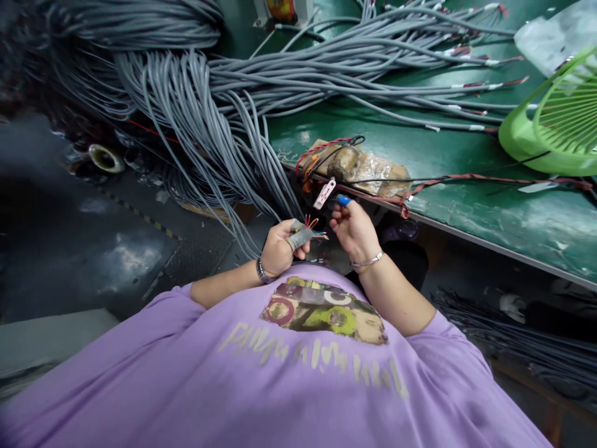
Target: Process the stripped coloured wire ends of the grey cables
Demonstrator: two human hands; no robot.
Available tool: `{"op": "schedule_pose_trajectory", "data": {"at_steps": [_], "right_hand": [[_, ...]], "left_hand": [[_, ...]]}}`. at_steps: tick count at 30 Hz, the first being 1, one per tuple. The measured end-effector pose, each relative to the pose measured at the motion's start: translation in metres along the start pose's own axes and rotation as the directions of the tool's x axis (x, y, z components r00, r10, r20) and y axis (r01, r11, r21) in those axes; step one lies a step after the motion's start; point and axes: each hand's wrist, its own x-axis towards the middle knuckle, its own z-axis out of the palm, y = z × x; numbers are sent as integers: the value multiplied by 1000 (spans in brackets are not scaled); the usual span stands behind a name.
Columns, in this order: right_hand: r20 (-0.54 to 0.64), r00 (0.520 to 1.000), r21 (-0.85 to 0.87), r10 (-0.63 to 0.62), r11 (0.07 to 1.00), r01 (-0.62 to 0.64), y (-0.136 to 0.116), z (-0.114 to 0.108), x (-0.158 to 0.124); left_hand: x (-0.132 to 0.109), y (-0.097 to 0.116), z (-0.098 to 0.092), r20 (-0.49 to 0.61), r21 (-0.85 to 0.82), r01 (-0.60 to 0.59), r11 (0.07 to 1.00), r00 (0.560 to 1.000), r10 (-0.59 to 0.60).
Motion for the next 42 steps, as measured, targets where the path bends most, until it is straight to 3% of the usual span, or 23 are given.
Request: {"op": "schedule_pose_trajectory", "data": {"at_steps": [1, 4, 8, 13, 16, 19, 22, 25, 31, 35, 42], "right_hand": [[-11, 1000, 53, 30, 998, -29, -1, -2, -2], [127, 976, -19, 175, 985, -174, -1, 0, -13], [262, 955, -206, 139, 975, -85, 3, 9, -24], [257, 966, -297, -7, 951, 85, 3, 15, -23], [253, 966, -330, -47, 935, 132, 3, 15, -23], [202, 979, -276, -9, 959, 66, 5, 14, -20], [129, 990, -119, 64, 992, -49, 5, 10, -13], [64, 994, 18, 85, 996, -87, -2, 8, -6], [161, 987, -65, 0, 998, 11, -15, 23, -1], [139, 986, -66, -88, 993, 98, -13, 31, 2], [85, 994, -59, -69, 995, 74, -11, 29, 5]], "left_hand": [[1, -1, -1, -28, -26, -8, 1000, 1000, 7], [4, -3, -2, -78, -75, -36, 997, 996, 30], [6, -5, -1, -60, -55, -50, 997, 997, 46], [8, -5, -1, 60, 10, 31, 999, 998, -31], [10, -4, -1, 78, 0, 87, 996, 993, -87], [10, -4, 0, 36, -57, 70, 996, 997, -68], [7, -3, 1, -13, -129, 17, 991, 1000, -19], [5, 1, 2, -43, -177, -25, 984, 999, 18], [10, 14, 10, -52, -194, -34, 981, 998, 24], [15, 15, 14, -40, -180, -11, 984, 999, 4], [19, 11, 16, 7, -156, 20, 988, 1000, -19]]}}
